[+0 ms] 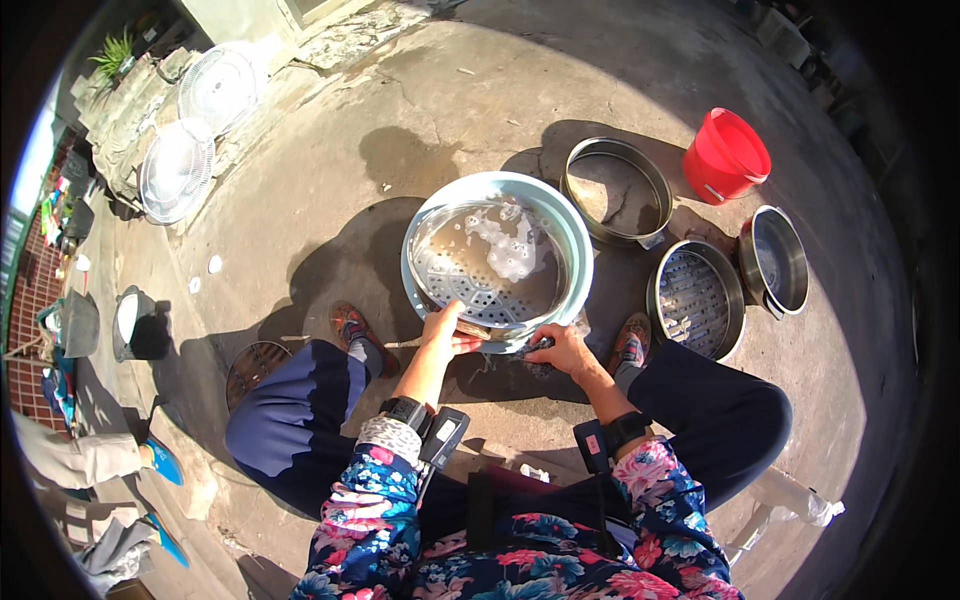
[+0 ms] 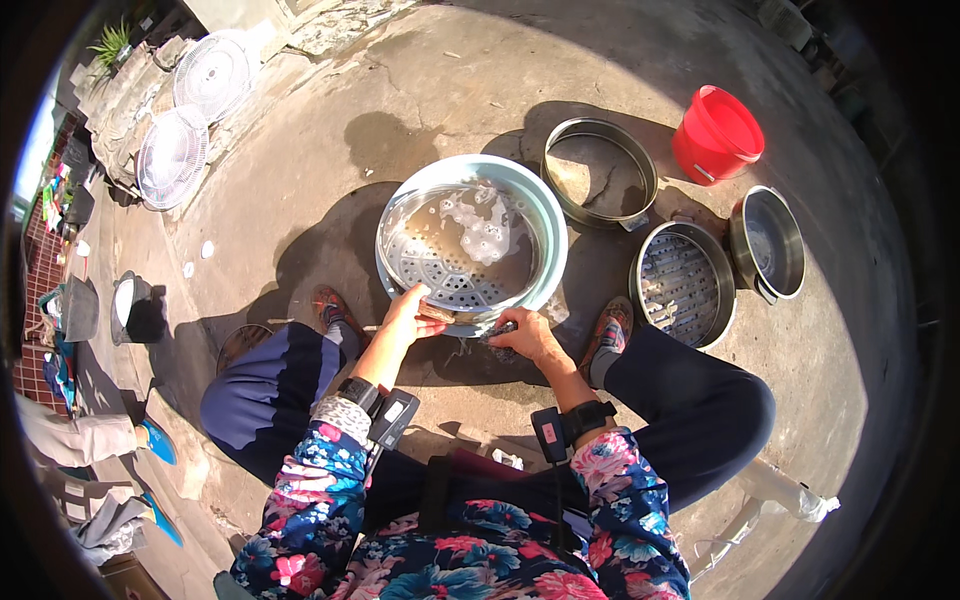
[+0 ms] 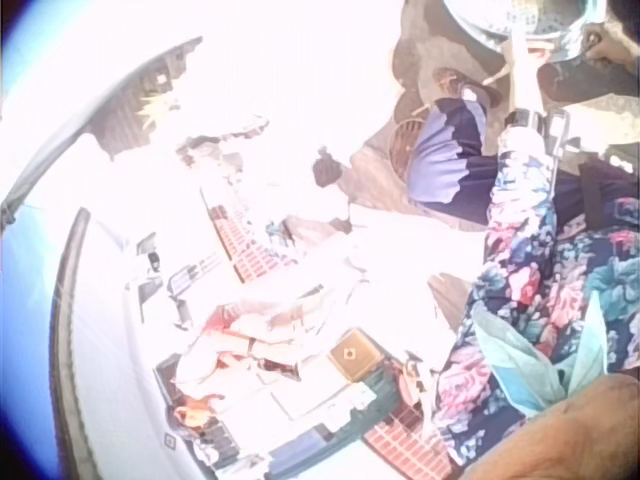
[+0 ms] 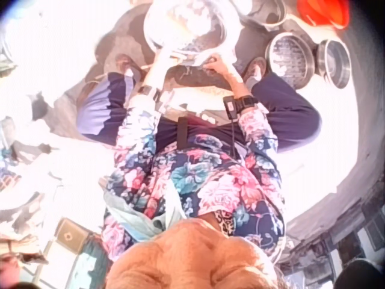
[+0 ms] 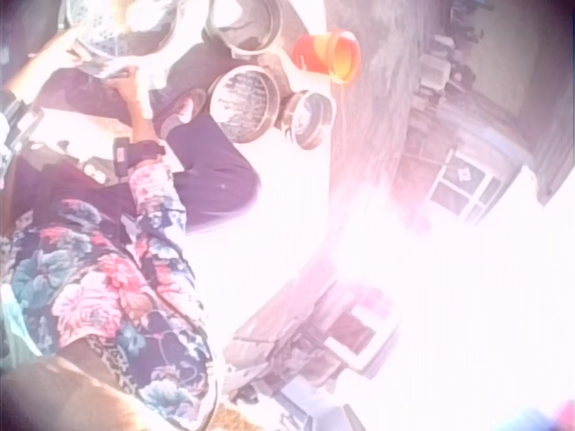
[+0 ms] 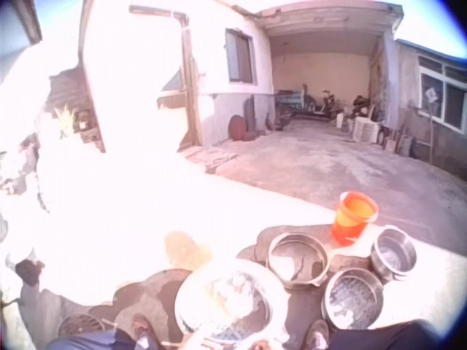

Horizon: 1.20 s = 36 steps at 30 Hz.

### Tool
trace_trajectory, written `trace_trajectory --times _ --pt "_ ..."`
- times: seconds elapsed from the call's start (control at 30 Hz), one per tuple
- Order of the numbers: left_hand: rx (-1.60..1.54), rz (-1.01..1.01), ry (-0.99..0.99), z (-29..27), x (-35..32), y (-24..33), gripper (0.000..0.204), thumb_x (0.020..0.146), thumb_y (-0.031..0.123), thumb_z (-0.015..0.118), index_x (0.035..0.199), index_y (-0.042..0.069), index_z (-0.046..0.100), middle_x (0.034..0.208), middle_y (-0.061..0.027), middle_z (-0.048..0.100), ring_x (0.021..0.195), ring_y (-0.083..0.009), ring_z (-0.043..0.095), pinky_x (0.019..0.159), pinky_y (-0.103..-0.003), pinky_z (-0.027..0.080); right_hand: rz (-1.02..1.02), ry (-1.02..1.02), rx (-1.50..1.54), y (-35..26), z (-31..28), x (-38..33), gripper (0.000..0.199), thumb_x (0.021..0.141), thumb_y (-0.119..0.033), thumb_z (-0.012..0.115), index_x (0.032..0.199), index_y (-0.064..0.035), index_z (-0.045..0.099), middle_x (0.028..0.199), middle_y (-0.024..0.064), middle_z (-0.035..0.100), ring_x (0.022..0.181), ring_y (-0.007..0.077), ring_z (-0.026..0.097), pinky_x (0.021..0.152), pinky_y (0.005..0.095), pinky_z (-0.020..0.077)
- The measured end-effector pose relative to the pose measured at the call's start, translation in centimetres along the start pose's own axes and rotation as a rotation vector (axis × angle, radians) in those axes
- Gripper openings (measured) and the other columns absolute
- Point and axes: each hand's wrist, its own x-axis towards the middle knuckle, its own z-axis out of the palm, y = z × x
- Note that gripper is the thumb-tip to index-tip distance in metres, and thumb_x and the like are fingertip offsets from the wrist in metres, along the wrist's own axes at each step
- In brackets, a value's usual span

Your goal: The person scrubs a metal steamer insert with a steel wool pad while seated on the ground. They repeatedly dip the insert into a basin of soapy water and scrub both the interior and exterior surfaces.

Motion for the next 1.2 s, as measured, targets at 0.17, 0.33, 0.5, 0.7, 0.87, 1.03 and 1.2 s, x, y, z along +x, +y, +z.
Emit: trace_trajectory --times 0.17,0.33,0.5,0.7,0.87,1.03,1.2 --pt "0.075 -0.038 0.112 -0.1 0.4 2.6 0.037 0.090 0.030 0.052 0.114 0.001 0.051 0.108 -0.0236 0.061 0.093 -0.0408 0.062 0.075 -0.055 0.052 0.009 -0.023 -0.035 -0.4 0.6 -0.1 0.032 0.060 -0.021 0.083 0.085 -0.0071 0.069 0.083 0.0091 0.065 0.078 0.0217 0.062 0.070 0.0326 0.0480" --pt "0.445 0.146 0.296 -0.1 -0.3 6.5 0.057 0.078 0.016 0.061 0.118 -0.016 0.035 0.099 -0.0296 0.061 0.088 -0.0425 0.065 0.064 -0.050 0.055 -0.044 -0.061 -0.008 -0.5 1.6 0.2 0.032 0.060 -0.021 0.083 0.086 -0.0078 0.069 0.084 0.0105 0.066 0.079 0.0230 0.063 0.073 0.0325 0.0486" --pt "0.885 0.416 0.576 1.1 -1.7 7.3 0.094 0.077 0.018 0.066 0.140 -0.016 0.005 0.108 -0.0344 0.058 0.100 -0.0404 0.062 0.088 -0.039 0.051 -0.077 -0.088 0.019 -0.4 2.3 0.3 0.033 0.060 -0.023 0.083 0.086 -0.0094 0.069 0.088 0.0109 0.065 0.085 0.0244 0.062 0.077 0.0331 0.0487" --pt "1.114 0.937 0.585 0.8 -3.8 5.4 0.092 0.076 0.010 0.067 0.147 0.000 0.009 0.106 -0.0332 0.056 0.090 -0.0453 0.061 0.082 -0.046 0.050 -0.078 -0.111 -0.023 -0.5 2.2 -0.2 0.035 0.059 -0.027 0.083 0.088 -0.0111 0.070 0.090 0.0106 0.065 0.087 0.0259 0.062 0.079 0.0340 0.0488" --pt "0.976 1.091 0.656 -1.3 -5.5 3.5 0.095 0.075 0.003 0.067 0.150 0.010 0.009 0.107 -0.0322 0.053 0.091 -0.0429 0.060 0.075 -0.044 0.052 -0.086 -0.114 -0.058 -0.3 2.4 -0.3 0.035 0.059 -0.028 0.083 0.086 -0.0114 0.070 0.089 0.0101 0.065 0.087 0.0257 0.062 0.078 0.0338 0.0488" --pt "0.843 1.280 0.731 -3.0 -6.8 2.3 0.089 0.074 0.000 0.063 0.149 0.006 0.014 0.108 -0.0271 0.054 0.090 -0.0403 0.061 0.075 -0.042 0.052 -0.135 -0.080 -0.102 -0.3 2.8 -0.1 0.033 0.058 -0.028 0.083 0.083 -0.0122 0.069 0.089 0.0095 0.065 0.086 0.0250 0.062 0.077 0.0338 0.0489" --pt "0.888 1.390 0.777 -2.6 -8.2 2.1 0.086 0.072 -0.004 0.058 0.148 0.004 0.018 0.114 -0.0289 0.052 0.092 -0.0415 0.060 0.076 -0.042 0.052 -0.112 -0.100 -0.107 -0.6 3.1 -0.1 0.031 0.061 -0.022 0.083 0.087 -0.0100 0.069 0.081 0.0060 0.065 0.079 0.0184 0.061 0.071 0.0312 0.0475"
